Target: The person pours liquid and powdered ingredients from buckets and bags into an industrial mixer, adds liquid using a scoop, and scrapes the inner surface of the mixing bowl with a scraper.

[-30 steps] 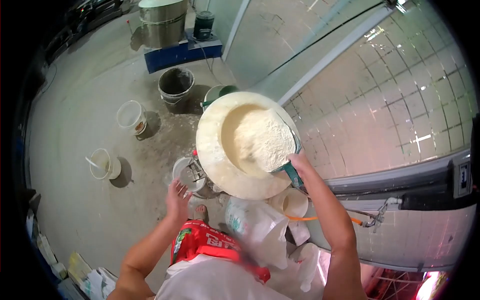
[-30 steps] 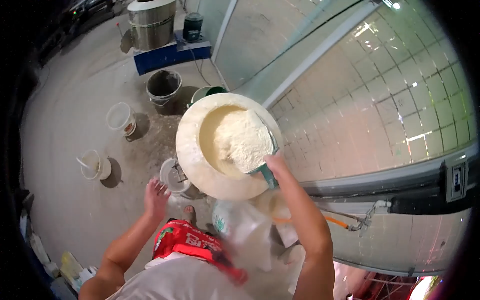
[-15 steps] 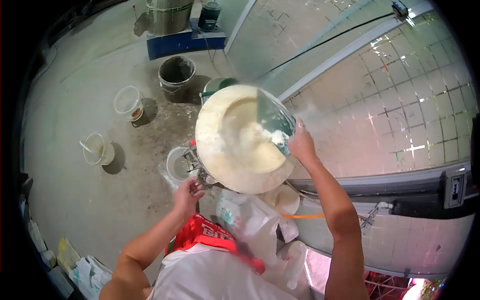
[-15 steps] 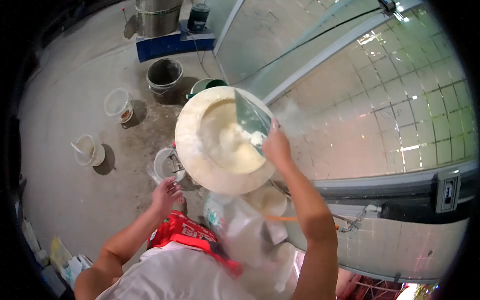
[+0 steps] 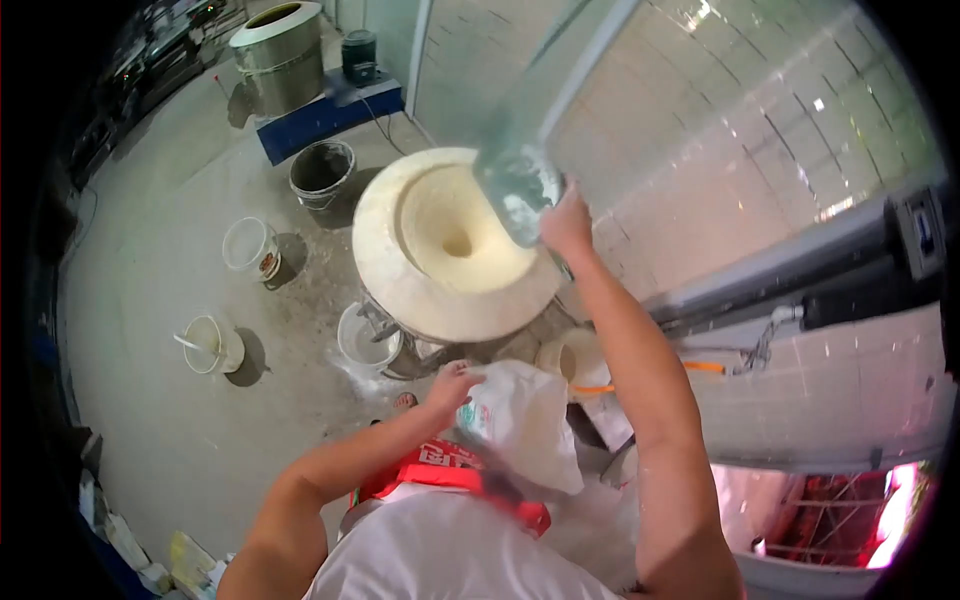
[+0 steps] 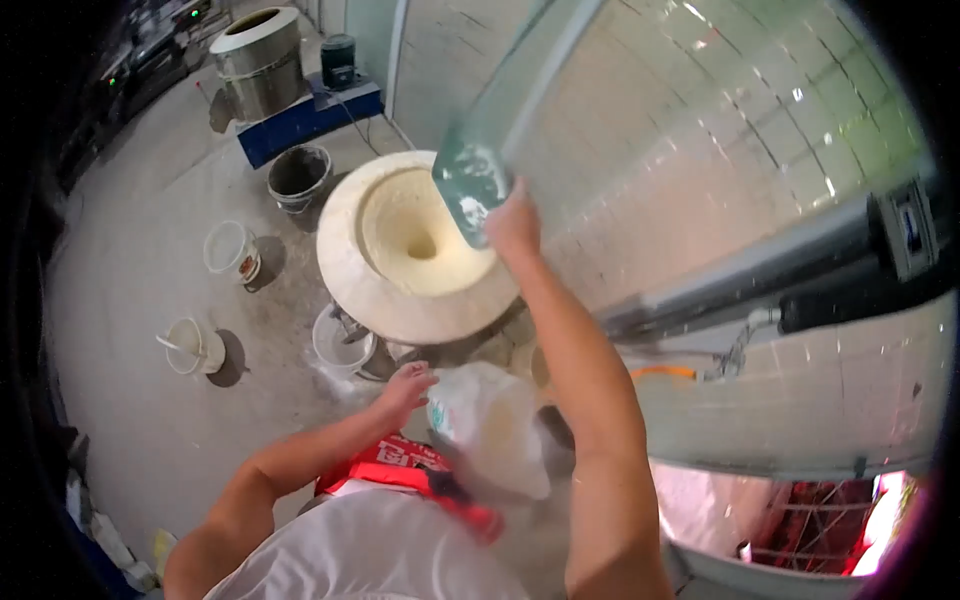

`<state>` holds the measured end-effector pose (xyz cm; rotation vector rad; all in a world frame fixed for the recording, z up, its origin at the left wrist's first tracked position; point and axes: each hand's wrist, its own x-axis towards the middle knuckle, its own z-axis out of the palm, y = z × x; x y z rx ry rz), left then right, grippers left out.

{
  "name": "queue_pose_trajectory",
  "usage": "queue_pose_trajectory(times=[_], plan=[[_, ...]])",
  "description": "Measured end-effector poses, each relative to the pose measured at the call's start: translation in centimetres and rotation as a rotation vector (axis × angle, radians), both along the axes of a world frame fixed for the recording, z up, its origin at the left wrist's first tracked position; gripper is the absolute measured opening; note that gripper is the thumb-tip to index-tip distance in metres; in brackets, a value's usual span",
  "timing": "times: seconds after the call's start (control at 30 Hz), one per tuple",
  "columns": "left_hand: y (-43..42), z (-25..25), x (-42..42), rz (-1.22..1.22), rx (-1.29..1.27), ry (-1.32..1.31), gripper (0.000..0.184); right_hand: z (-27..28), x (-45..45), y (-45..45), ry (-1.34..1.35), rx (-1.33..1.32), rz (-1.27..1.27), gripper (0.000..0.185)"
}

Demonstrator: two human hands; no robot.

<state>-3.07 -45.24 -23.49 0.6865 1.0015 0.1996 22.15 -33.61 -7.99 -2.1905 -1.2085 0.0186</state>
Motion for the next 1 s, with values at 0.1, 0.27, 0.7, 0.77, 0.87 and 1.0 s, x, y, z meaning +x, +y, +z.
queue_pose_trajectory(times=[0.1,0.27,0.7,0.77,0.87,1.0], plan=[[-3.8,-5.0,3.6,-0.117,0.366,0.184,0.067,-1.6,4.6,-7.2,0.275,0.208,-0.185,0.047],[-9.4,-7.5,7.1,-0.479,0.362,0.281,0.071,-3.5,6.0,-28.0,0.697,0.19,-0.433,0.044],[-9.6,-15.7,12.3,-0.246,1.0,0.473,0.029,-21.8,-5.5,-45.8,0.426,-0.477,-0.282,0.045],[-8.8,-15.8,12.4,-0.23,0.965,0.466,0.029,-27.9,-5.6,-42.7,0.346,-0.485,-0.214,0.041],[-7.4,-16.6,12.7,-0.152,0.703,0.448,0.029,-34.2,-4.6,-39.2,-0.048,-0.62,-0.207,0.035],[-4.6,-16.5,15.5,-0.262,0.822,0.324,0.029,-38.5,0.4,-36.0,-0.214,-0.646,-0.263,0.03]])
